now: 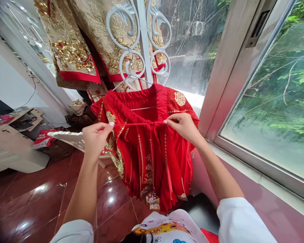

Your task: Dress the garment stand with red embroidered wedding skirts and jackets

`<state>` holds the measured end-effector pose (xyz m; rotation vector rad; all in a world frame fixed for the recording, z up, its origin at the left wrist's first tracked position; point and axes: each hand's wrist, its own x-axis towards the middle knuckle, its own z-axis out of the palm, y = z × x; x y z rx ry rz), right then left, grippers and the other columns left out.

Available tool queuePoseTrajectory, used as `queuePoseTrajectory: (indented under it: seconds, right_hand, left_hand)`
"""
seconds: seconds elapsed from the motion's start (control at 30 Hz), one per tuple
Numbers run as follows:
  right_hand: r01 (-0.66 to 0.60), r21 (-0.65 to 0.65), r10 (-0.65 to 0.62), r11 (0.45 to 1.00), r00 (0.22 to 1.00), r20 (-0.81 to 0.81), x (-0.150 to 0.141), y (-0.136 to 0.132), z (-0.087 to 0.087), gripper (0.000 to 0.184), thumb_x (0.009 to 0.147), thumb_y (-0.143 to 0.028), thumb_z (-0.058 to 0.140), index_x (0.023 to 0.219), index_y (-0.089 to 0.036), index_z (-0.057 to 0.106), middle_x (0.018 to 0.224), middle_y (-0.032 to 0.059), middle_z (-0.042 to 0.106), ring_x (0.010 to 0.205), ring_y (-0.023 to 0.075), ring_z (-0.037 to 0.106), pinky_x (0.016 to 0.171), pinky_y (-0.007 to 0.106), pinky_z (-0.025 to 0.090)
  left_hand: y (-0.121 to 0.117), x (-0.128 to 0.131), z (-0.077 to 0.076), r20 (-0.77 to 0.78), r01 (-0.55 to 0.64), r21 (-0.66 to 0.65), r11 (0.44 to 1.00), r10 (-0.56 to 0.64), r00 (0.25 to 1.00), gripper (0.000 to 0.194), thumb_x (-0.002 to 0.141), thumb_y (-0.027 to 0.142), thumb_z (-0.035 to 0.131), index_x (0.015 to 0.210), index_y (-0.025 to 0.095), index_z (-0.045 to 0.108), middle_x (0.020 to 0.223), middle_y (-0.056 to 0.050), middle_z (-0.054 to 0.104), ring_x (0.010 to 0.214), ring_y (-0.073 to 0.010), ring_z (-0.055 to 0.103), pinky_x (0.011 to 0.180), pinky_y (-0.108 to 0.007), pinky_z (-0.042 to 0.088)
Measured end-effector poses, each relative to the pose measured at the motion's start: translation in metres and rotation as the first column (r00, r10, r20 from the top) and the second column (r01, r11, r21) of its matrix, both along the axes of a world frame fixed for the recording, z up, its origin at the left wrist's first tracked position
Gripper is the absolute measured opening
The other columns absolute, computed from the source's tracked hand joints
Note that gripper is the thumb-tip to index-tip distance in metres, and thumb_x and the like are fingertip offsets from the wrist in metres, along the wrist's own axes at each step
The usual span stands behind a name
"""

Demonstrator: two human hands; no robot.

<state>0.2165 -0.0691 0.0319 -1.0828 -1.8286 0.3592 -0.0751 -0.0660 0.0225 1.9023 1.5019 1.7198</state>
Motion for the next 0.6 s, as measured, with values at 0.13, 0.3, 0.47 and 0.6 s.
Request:
queuePoseTrajectory:
  seconds: [0.13,0.3,0.47,0.6]
  right_hand:
    - [0.113,0.052,-0.110,0.992,0.992,-0.068,0.003,0.021,-0.016,0.026,0.077,-0.037,0.058,0.066,-0.015,0.067,0.057,0.0004,0.058,0.051,0.0098,0.045,0.050,0.023,0.030]
    - [0.203,0.062,-0.198,0.977,0.977,-0.076,-0.017,0.034,-0.052,0.020,0.080,-0.030,0.055,0.077,-0.015,0.068,0.066,0.0025,0.064,0.056,0.0122,0.051,0.058,0.025,0.037]
    - [0.393,0.084,-0.394,0.916,0.919,-0.011,-0.038,0.028,-0.073,0.024,0.084,-0.031,0.049,0.092,-0.016,0.066,0.089,0.0090,0.067,0.078,0.0199,0.058,0.076,0.033,0.043]
    - [0.610,0.158,-0.617,0.776,0.787,-0.009,-0.069,0.022,-0.092,0.061,0.077,-0.035,0.058,0.131,-0.011,0.043,0.127,0.0208,0.048,0.113,0.0319,0.044,0.092,0.046,0.039]
  left_hand:
    - [0.027,-0.018,-0.015,-0.032,-0.228,0.062,0.972,0.230,0.973,0.033,0.078,0.043,0.057,0.058,0.016,0.060,0.046,0.005,0.036,0.047,-0.0095,0.032,0.051,-0.024,0.025]
    - [0.027,0.001,-0.057,-0.260,-0.381,0.047,0.923,0.380,0.888,0.020,0.080,0.034,0.054,0.075,0.018,0.064,0.078,-0.005,0.058,0.074,-0.0189,0.052,0.073,-0.031,0.037]
    - [0.006,0.066,-0.092,-0.256,-0.329,0.195,0.924,0.371,0.893,0.020,0.081,0.029,0.054,0.097,0.018,0.060,0.104,-0.012,0.057,0.105,-0.0273,0.050,0.092,-0.043,0.037]
    - [0.020,0.108,-0.100,-0.206,-0.190,0.038,0.981,0.194,0.959,0.069,0.075,0.034,0.063,0.133,0.011,0.035,0.129,-0.023,0.044,0.122,-0.0340,0.044,0.095,-0.047,0.040]
